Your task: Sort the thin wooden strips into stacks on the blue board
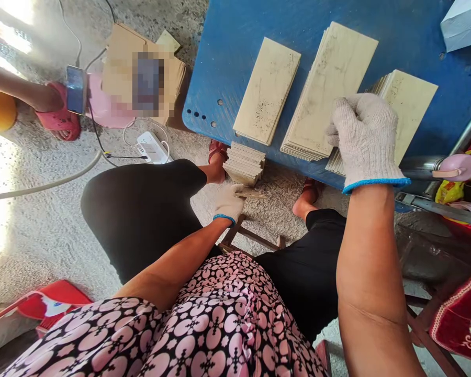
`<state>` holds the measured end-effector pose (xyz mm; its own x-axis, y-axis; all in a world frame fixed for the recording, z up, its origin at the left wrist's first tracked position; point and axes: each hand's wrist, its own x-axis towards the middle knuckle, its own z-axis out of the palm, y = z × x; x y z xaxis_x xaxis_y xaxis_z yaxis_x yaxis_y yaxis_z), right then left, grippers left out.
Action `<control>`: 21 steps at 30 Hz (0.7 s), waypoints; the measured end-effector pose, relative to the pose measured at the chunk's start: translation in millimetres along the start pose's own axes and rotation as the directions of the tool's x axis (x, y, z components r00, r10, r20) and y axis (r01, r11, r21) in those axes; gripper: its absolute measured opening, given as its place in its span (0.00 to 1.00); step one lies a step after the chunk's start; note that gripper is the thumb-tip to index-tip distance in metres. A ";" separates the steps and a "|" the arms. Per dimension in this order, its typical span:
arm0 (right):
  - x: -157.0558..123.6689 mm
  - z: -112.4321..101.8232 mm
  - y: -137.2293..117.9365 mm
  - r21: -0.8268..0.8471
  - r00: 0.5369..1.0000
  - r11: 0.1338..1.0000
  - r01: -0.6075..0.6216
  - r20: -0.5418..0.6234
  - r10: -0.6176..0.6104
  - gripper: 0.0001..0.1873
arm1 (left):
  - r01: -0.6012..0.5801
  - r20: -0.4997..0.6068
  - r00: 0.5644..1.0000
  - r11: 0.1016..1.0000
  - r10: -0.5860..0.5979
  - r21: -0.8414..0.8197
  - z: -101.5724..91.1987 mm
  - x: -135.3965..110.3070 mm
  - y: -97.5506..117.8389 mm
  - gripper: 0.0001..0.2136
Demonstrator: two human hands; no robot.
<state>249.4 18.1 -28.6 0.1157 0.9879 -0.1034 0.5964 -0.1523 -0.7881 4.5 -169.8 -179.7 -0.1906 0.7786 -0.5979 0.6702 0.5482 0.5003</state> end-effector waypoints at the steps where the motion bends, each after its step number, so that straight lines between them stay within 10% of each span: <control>1: -0.4 0.1 0.2 0.004 1.000 1.000 0.000 -0.001 0.000 0.15 | -0.021 -0.014 1.000 0.998 0.022 0.055 -1.3 -0.4 -0.5 0.12; 13: -2.3 0.0 -4.3 -0.013 1.000 1.000 -0.022 0.007 0.022 0.15 | 0.104 0.033 0.994 0.988 -0.101 -0.111 18.1 2.9 -19.0 0.11; 21: -2.9 1.7 0.2 0.006 1.000 1.000 0.010 0.004 -0.010 0.14 | -0.016 0.197 0.980 0.994 -0.005 0.104 2.8 -0.4 18.6 0.13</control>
<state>247.9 15.2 -29.5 0.1069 0.9894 -0.0979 0.5928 -0.1425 -0.7926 19.1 -160.8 -171.8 -0.0493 0.7006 -0.7119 0.7439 0.5014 0.4419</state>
